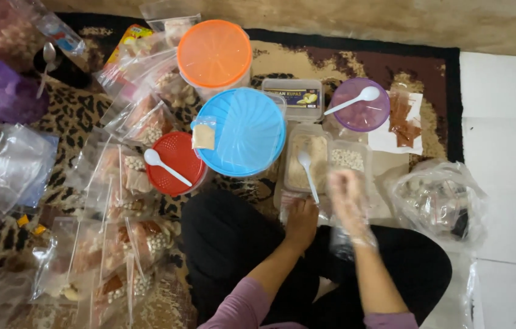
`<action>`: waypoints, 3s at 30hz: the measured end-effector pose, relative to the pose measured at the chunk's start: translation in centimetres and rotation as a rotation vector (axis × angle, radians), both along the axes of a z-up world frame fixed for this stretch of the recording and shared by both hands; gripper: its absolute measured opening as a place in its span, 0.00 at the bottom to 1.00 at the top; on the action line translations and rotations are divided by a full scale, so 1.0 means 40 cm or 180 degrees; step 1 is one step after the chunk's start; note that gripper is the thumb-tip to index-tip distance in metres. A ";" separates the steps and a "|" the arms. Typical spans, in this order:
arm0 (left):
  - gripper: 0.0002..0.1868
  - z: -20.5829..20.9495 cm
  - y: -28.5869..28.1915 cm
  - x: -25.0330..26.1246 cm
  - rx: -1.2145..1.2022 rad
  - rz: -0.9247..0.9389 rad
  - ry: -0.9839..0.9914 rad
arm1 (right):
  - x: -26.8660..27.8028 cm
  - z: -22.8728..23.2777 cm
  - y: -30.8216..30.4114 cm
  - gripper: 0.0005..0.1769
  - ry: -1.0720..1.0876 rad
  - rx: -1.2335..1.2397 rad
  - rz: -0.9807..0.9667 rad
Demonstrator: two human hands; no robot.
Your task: A person is manually portioning small snack items from large containers into individual plastic zip-lock bags using their hands and a small spoon.
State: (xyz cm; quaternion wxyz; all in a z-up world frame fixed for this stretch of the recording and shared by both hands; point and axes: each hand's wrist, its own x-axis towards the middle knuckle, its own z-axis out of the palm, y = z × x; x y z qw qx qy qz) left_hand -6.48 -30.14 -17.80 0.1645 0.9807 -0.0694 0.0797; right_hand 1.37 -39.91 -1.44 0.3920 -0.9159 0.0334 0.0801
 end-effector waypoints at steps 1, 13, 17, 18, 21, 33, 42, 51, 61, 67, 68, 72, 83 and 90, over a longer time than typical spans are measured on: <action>0.04 0.008 0.002 -0.004 -0.0003 0.0009 0.0004 | -0.005 0.030 0.078 0.24 0.0004 -0.0003 0.0009; 0.12 0.054 0.033 -0.010 -0.0440 0.0008 0.0060 | -0.037 0.089 0.327 0.29 0.1067 0.2410 -0.1456; 0.15 0.056 0.027 0.001 -0.0625 -0.0052 0.0079 | -0.063 0.015 0.132 0.21 0.0700 0.2854 -0.1467; 0.17 0.056 0.021 -0.001 -0.0690 -0.0066 0.0094 | -0.069 -0.030 0.068 0.24 0.0601 0.2724 -0.1358; 0.09 -0.042 -0.007 -0.002 -0.0535 -0.0007 -0.0040 | -0.069 -0.044 -0.007 0.31 0.0754 0.2343 -0.1178; 0.02 -0.121 -0.015 0.003 -0.0198 -0.0025 -0.0756 | 0.031 -0.007 0.078 0.35 0.1033 0.2001 -0.0739; 0.02 -0.094 -0.001 0.006 -0.0439 -0.0062 -0.0077 | -0.021 0.027 -0.036 0.24 0.0876 -0.0001 -0.0182; 0.05 0.021 0.038 -0.013 -0.2168 0.0350 0.0745 | -0.137 0.003 -0.158 0.24 0.0042 0.1206 -0.0810; 0.06 0.337 0.099 -0.171 -0.5751 0.1041 0.1756 | -0.283 -0.040 -0.049 0.28 0.0645 0.2652 -0.1389; 0.06 0.400 0.099 -0.201 -0.5766 0.0495 0.1537 | -0.335 0.153 0.032 0.15 0.0708 0.2621 -0.0725; 0.04 0.385 0.097 -0.204 -0.5782 0.0634 0.1513 | -0.335 0.190 0.047 0.10 0.0498 0.2262 -0.0778; 0.12 0.407 0.127 -0.192 -0.5663 0.0640 0.1347 | -0.321 0.134 -0.035 0.06 0.0349 0.1952 -0.0082; 0.12 0.459 0.138 -0.182 -0.6091 -0.0437 0.2031 | -0.350 0.197 -0.062 0.07 0.0533 0.2835 0.0145; 0.10 0.497 0.137 -0.187 -0.6058 -0.0422 0.2104 | -0.343 0.229 -0.067 0.07 0.0657 0.2645 0.0378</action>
